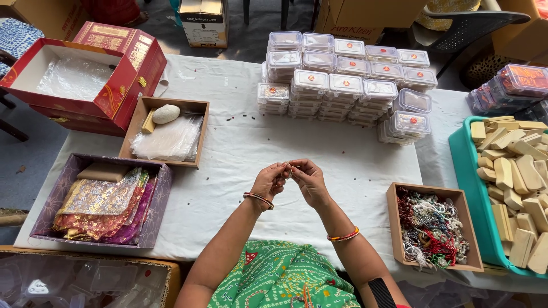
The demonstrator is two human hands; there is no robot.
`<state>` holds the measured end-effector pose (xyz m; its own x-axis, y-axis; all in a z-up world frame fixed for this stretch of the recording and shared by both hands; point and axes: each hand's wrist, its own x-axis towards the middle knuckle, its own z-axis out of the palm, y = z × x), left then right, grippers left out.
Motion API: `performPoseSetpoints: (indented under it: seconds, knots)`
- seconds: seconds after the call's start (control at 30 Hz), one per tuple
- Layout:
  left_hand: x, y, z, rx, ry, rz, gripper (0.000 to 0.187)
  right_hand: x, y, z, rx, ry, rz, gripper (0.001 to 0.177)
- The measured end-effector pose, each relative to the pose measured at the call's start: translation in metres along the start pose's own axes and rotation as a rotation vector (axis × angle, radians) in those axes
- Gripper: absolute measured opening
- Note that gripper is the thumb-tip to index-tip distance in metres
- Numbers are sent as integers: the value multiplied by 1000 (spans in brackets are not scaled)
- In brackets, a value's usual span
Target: The person picks up beaded bracelets from a box, places them into small clear plastic bags, and wraps them in decorative paper. They then place the wrapped items into small plastic containers and stack them on the table.
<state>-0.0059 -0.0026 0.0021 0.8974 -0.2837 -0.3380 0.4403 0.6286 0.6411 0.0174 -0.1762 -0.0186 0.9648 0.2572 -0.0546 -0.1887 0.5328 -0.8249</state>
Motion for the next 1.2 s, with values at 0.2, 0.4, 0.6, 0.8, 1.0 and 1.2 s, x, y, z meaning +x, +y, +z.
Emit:
performPoseSetpoints:
  seconds: [0.2,0.4,0.6,0.8,1.0,1.2]
  knots:
    - [3,-3,-11,370,25,-25,15,-3,-2,0,-40,-45,145,21]
    - [6,-8,-24,385,115,-3,11,-6,-1,9,-249,-203,1,29]
    - [-14,8,-14,437,79,100,14,-10,7,18,-178,-128,-32,29]
    - [-27,14,-29,480,97,68,14,-11,9,36,-281,-144,-28,23]
    - [-47,30,-48,758,218,398,17,-7,25,53,-280,-214,-20,20]
    - [-74,59,-50,1084,209,224,27,-17,8,114,-295,-235,80,36]
